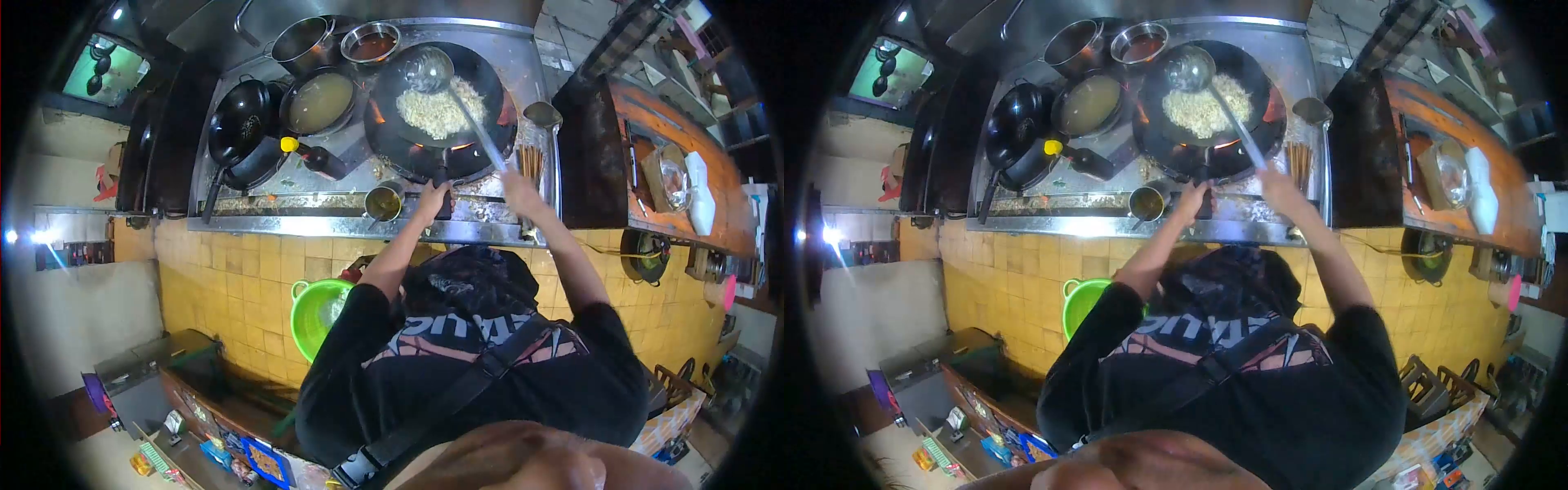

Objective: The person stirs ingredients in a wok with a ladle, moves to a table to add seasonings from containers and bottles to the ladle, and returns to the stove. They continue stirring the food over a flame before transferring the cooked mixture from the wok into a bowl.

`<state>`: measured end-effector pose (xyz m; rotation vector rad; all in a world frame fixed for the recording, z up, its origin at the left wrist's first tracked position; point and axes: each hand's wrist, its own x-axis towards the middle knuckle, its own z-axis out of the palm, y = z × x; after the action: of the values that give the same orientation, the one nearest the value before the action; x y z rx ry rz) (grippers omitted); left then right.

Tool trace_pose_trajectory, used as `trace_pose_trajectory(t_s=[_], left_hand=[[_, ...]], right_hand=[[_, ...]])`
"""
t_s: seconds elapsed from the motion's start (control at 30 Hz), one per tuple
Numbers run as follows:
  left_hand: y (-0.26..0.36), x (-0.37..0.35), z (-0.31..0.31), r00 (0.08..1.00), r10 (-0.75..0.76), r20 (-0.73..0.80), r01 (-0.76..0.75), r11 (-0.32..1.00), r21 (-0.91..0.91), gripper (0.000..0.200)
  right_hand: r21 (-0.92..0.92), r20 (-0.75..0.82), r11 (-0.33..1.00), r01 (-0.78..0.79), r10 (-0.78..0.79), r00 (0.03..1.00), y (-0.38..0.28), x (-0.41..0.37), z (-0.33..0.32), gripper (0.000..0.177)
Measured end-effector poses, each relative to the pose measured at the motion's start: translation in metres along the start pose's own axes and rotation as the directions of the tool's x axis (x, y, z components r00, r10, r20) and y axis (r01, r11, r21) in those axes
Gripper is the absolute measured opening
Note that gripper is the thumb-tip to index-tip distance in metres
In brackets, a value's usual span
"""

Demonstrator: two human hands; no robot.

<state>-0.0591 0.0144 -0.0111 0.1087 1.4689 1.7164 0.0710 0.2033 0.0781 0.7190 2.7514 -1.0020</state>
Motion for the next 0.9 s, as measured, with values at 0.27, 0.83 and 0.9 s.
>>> trace_pose_trajectory(t_s=[0.27, 0.83, 0.9], left_hand=[[-0.016, -0.016, 0.009, 0.983, -0.181, 0.025, 0.183, 0.979, -0.087, 0.019], [0.041, -0.111, 0.056, 0.927, -0.375, 0.008, 0.363, 0.889, -0.279, 0.019], [0.047, -0.151, 0.082, 0.892, -0.431, 0.138, 0.452, 0.847, -0.281, 0.019]], right_hand=[[-0.229, -0.181, 0.970, 0.077, -0.120, 0.976, 0.017, 0.032, -0.007, 0.033], [-0.527, 0.126, 0.831, 0.178, -0.131, 0.983, -0.030, -0.118, -0.086, 0.054], [-0.583, 0.053, 0.810, 0.062, -0.038, 0.998, -0.033, -0.116, -0.075, 0.058]])
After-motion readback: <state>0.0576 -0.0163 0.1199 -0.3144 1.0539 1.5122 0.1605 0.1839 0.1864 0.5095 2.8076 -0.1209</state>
